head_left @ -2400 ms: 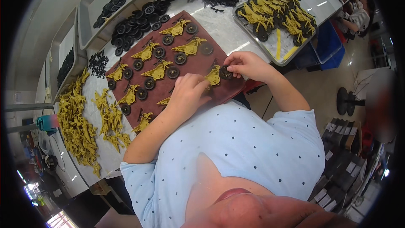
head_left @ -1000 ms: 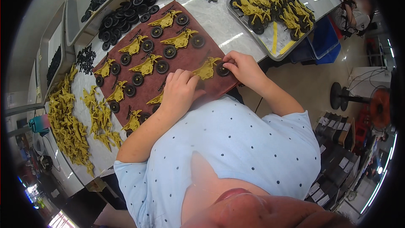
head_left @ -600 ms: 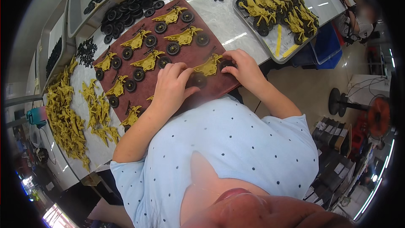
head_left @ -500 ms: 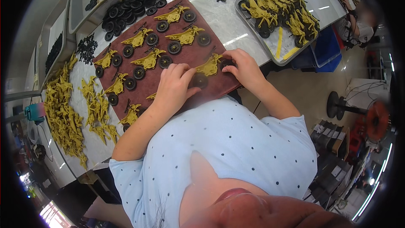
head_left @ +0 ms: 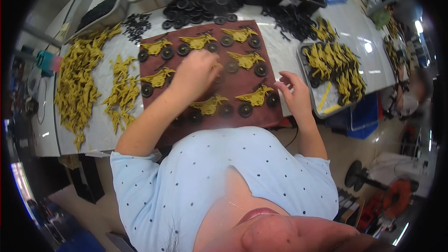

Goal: The person assembles small yellow plastic toy motorcycles by attaching black rubber wheels to the toy motorcycle frames by hand.

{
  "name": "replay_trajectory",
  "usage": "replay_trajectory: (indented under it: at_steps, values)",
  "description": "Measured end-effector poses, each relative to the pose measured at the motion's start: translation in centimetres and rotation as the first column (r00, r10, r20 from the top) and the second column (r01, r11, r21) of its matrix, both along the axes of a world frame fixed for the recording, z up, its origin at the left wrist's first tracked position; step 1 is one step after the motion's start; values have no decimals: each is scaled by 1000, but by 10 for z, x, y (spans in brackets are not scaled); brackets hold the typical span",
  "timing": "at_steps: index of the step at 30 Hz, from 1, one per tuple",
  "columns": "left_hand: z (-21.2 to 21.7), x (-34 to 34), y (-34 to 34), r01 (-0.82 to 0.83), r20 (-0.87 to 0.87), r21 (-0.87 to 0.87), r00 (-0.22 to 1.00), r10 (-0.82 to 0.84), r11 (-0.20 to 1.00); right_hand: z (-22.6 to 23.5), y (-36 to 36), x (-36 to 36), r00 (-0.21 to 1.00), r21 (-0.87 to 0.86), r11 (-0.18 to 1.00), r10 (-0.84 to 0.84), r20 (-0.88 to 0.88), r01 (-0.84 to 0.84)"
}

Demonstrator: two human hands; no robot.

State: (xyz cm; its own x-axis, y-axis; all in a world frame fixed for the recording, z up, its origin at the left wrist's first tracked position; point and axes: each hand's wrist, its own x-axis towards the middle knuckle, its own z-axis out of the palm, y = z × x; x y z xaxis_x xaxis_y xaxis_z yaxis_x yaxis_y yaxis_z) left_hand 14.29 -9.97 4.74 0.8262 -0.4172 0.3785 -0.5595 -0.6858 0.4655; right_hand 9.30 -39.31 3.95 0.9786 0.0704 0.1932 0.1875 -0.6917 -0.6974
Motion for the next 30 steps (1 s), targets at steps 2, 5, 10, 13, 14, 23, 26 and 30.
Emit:
replay_trajectory:
  at_steps: [2, 5, 10, 13, 14, 23, 26, 30]
  values:
    - [0, 46, 40, -163, 194, -34, 967, 166, 986, -6, -4, 5, 997, 63, 996, -68, 43, 65]
    - [-24, 110, 127, -579, 148, 185, 815, 560, 794, -33, -15, 16, 957, 102, 980, -190, 221, 171]
    - [-30, 161, 165, -736, -76, 442, 538, 839, 512, -58, -25, 28, 878, 389, 864, -425, 221, 320]
    - [-40, 174, 168, -707, -124, 503, 510, 851, 497, -60, -27, 34, 876, 342, 885, -411, 254, 316]
    - [-42, 176, 168, -708, -121, 501, 511, 851, 497, -59, -28, 35, 892, 338, 882, -406, 197, 327]
    - [-58, 192, 179, -609, 19, 450, 737, 675, 653, -64, -32, 37, 912, 435, 845, -394, 115, 311]
    - [-73, 203, 196, -603, 95, 419, 772, 628, 679, -65, -31, 37, 912, 449, 837, -398, 103, 314]
    - [-78, 205, 202, -656, 147, 361, 741, 655, 662, -65, -32, 37, 913, 427, 846, -396, 100, 320]
